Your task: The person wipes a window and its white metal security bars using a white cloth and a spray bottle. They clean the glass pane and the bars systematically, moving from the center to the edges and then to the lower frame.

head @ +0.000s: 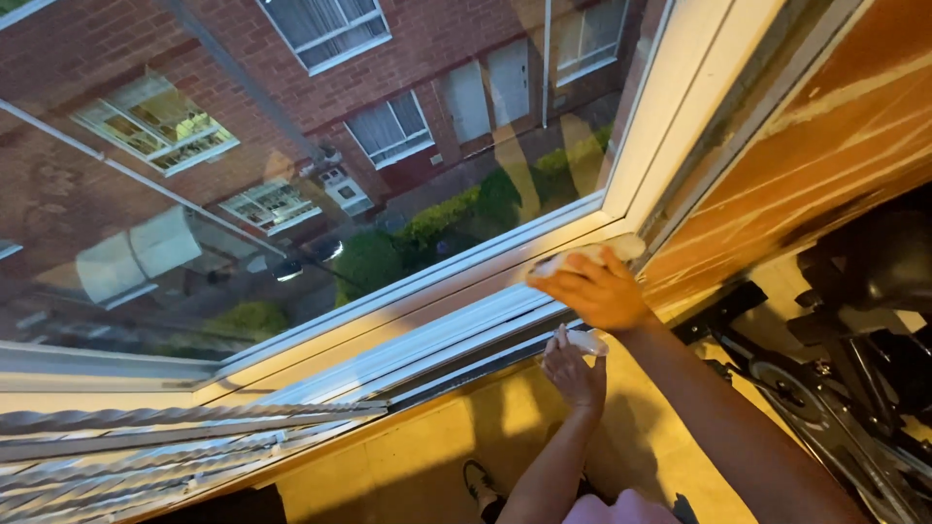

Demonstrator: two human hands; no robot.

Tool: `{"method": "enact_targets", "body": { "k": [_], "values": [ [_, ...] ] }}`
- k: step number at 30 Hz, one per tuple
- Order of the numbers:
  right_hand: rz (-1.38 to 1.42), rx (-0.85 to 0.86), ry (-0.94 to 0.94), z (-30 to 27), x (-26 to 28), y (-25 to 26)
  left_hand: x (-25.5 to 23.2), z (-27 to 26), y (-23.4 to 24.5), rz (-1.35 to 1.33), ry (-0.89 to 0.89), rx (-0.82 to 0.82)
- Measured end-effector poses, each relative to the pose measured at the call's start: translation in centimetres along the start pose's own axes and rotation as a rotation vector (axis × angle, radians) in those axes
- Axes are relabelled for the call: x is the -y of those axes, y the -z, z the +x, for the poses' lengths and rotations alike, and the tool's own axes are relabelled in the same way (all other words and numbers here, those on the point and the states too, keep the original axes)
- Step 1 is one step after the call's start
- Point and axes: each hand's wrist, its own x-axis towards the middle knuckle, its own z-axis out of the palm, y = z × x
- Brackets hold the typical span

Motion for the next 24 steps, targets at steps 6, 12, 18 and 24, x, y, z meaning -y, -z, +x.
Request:
{"method": "enact_targets", "body": {
  "k": [6, 12, 18, 24],
  "values": [
    [0.116, 0.067, -0.228, -0.5, -0.1, 7.2, -1.1, -2.5, -1.2, -0.332, 0.564, 0.013],
    [0.323, -0.172, -0.498, -0.4, 1.7, 10.5, -0.6, 0.5, -3.0, -0.492, 0.516, 0.063],
    [0.535, -0.098, -0.814, -2.1, 2.0, 12.5, -0.3, -1.5, 0.5, -0.813, 0.442, 0.139],
    [0.751, 0.086, -0.943, -5.7, 3.9, 11.3, 0.7, -1.0, 9.4, -0.775, 0.802, 0.514]
  ]
}}
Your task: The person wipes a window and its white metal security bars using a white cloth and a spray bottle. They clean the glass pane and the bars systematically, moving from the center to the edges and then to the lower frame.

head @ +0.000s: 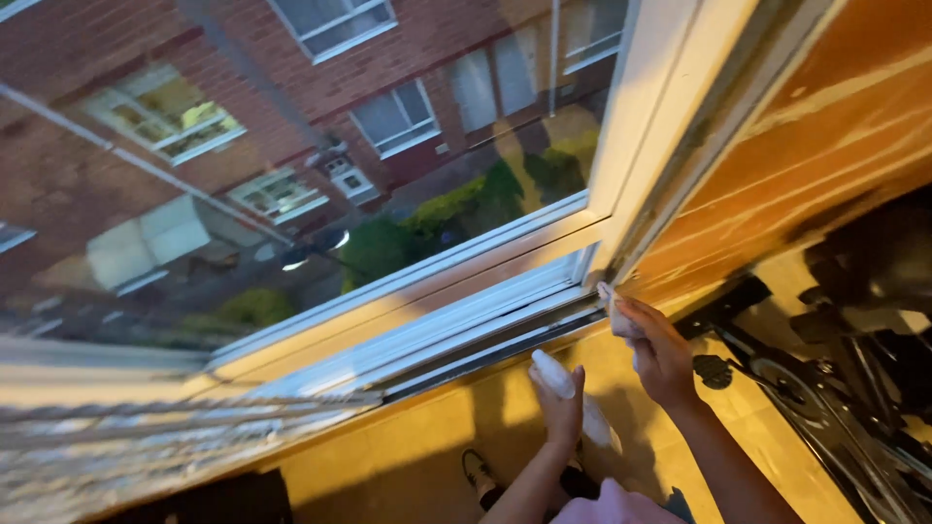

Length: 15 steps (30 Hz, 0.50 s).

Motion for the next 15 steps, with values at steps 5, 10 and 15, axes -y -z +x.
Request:
{"method": "enact_targets", "body": {
  "k": [5, 10, 15],
  "values": [
    [0.105, -0.046, -0.349, -1.7, -1.0, -1.2, -7.3, -5.5, 4.1, -0.377, -0.414, 0.195],
    [0.128, -0.064, -0.331, -1.5, -0.8, -1.9, -11.2, -6.4, 6.0, -0.454, -0.581, 0.218],
    [0.186, -0.167, -0.283, -1.9, -1.2, -2.6, -9.7, -4.3, 6.1, -0.373, -0.810, -0.009]
  ]
}}
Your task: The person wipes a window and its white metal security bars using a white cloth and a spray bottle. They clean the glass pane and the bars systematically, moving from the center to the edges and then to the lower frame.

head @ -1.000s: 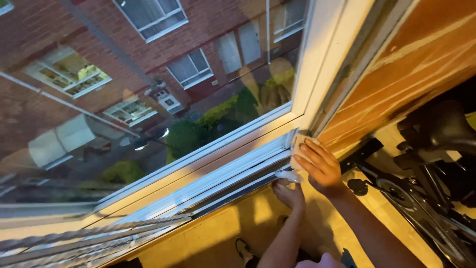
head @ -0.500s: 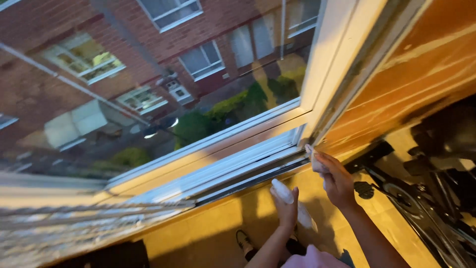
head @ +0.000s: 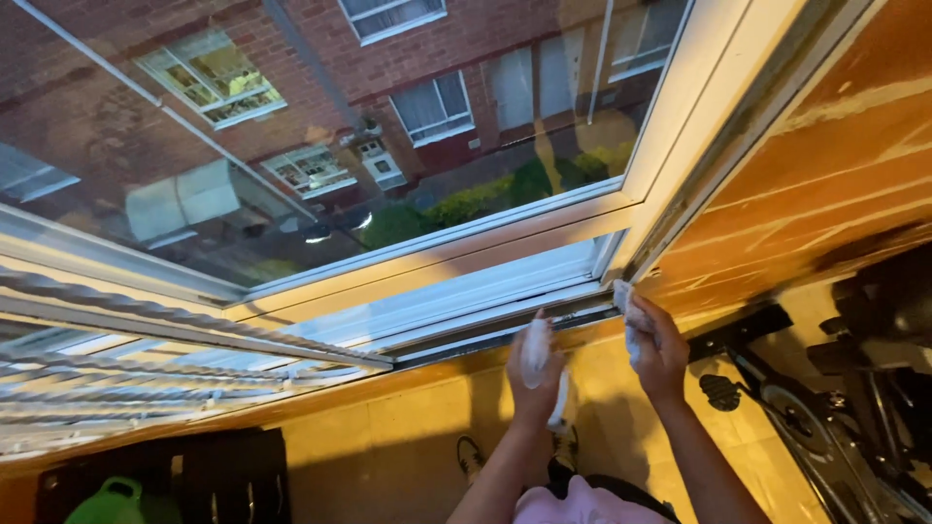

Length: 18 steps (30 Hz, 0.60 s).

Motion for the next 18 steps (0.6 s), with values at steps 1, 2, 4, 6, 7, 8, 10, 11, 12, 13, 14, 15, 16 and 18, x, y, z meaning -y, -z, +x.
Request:
{"method": "enact_targets", "body": {
  "k": [1, 2, 4, 6, 7, 8, 10, 11, 12, 13, 14, 15, 16, 18],
  "values": [
    [-0.017, 0.001, -0.012, 0.0, 0.2, -0.1, -1.3, 0.8, 0.2, 0.119, -0.112, -0.037],
    [-0.034, 0.004, -0.024, -0.1, 0.4, -0.2, -2.6, 1.6, 0.5, 0.239, -0.223, -0.076],
    [-0.047, -0.031, 0.042, -0.3, 0.6, -0.7, -3.3, 2.0, 0.9, 0.285, -0.215, -0.124],
    [-0.057, -0.065, 0.105, -0.6, 0.8, -1.5, -2.8, 2.2, 1.5, 0.336, -0.207, -0.172],
    [-0.074, -0.102, 0.137, -0.7, 0.8, -1.9, -2.0, 2.3, 1.8, 0.311, -0.171, -0.204],
    [-0.090, -0.136, 0.168, -0.8, 0.9, -2.3, -1.2, 2.3, 2.3, 0.287, -0.135, -0.239],
    [-0.064, -0.158, 0.187, -1.0, 0.5, -3.2, -0.7, 2.5, 3.1, 0.307, -0.134, -0.240],
    [-0.039, -0.180, 0.206, -1.1, 0.3, -3.8, -0.4, 2.7, 3.6, 0.326, -0.134, -0.241],
    [-0.038, -0.184, 0.207, -1.0, 0.4, -4.5, -0.8, 3.1, 3.8, 0.326, -0.137, -0.238],
    [-0.021, -0.203, 0.218, -0.9, 0.5, -5.2, -1.2, 3.5, 4.0, 0.313, -0.145, -0.204],
    [-0.007, -0.224, 0.223, -1.2, 0.6, -5.8, -1.7, 3.7, 4.3, 0.301, -0.149, -0.165],
    [-0.008, -0.230, 0.219, -1.1, 1.3, -6.4, -2.6, 3.9, 4.5, 0.303, -0.148, -0.158],
    [-0.035, -0.283, 0.295, -0.9, 1.9, -7.2, -3.5, 4.2, 4.7, 0.254, -0.149, -0.102],
    [-0.063, -0.344, 0.362, -0.5, 2.3, -8.6, -5.1, 4.9, 5.2, 0.210, -0.145, -0.035]
  ]
}}
